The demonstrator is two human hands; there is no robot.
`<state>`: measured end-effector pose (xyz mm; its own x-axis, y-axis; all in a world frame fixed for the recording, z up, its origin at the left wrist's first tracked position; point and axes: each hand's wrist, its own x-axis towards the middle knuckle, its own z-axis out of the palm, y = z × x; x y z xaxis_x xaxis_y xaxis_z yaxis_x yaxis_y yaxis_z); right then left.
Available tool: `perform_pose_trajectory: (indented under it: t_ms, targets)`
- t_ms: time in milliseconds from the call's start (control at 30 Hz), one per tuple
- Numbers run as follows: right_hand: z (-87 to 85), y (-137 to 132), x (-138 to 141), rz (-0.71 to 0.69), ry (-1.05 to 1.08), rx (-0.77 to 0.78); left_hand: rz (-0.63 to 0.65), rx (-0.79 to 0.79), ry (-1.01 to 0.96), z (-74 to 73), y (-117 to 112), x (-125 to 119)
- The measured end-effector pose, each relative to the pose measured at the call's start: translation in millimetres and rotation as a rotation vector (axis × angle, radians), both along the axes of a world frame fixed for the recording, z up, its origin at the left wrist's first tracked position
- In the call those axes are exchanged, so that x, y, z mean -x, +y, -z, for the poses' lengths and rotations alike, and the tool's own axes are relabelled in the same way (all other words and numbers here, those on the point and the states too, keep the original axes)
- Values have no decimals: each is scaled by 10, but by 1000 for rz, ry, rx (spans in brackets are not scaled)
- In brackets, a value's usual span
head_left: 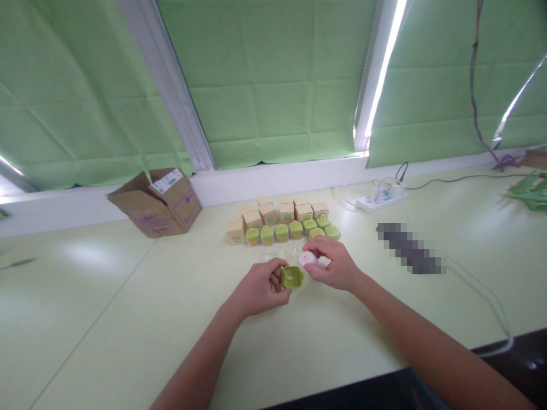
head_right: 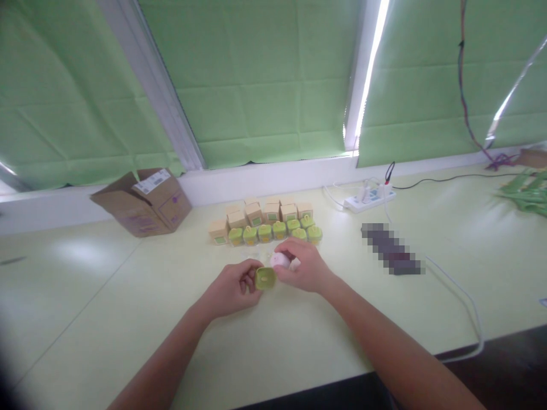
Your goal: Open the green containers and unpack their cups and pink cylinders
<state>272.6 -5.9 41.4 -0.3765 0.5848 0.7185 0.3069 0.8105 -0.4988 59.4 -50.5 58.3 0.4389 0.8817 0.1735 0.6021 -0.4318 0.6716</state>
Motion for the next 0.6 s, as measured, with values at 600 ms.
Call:
perform_pose_trajectory:
  t_ms: [600]
  targets:
    - [229, 147, 2, 125, -579, -60, 118, -93, 445, 28, -5, 25]
